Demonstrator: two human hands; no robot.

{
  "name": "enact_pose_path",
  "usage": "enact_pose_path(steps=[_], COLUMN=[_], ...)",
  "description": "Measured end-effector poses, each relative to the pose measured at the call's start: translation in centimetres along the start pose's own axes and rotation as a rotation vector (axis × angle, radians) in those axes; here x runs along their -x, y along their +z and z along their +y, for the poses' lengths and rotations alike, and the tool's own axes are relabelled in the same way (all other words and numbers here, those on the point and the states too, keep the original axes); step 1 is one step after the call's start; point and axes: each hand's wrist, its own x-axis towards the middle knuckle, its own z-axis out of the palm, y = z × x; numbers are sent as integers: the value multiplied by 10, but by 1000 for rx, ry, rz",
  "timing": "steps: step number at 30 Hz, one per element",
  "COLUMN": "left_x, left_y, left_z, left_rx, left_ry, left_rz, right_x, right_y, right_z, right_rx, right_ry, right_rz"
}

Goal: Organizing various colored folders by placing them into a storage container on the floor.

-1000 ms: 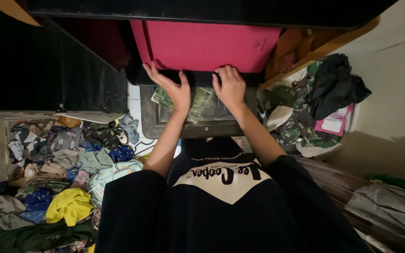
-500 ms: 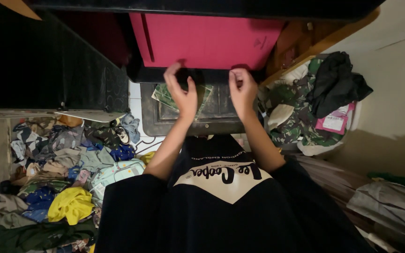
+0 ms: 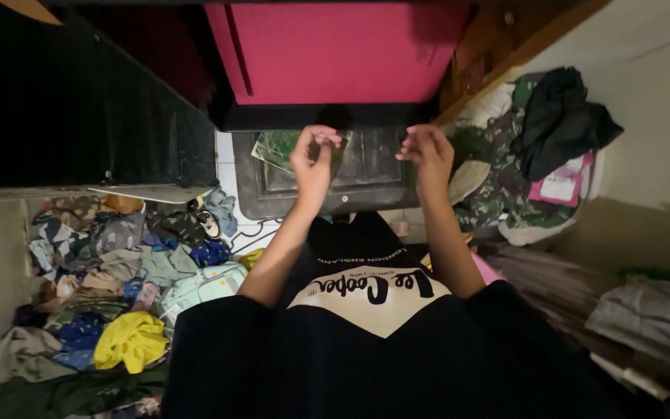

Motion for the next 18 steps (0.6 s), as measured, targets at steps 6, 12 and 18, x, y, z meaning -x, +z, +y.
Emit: enact_pose_path(steps=[6,12,18], left_x=[15,44,81], left_y=[-13,-30,-51], left_z=[16,35,52], left_rx=[15,66,114], left_ry=[-21,-86,-159], left_rz=[-82,-253,-482], right_x=[43,109,197], right_y=[6,8,11], right_z=[-7,1,16], right_rx=[-50,-70,-65], right_ry=[-28,-96,-181], right_rz=[56,196,370])
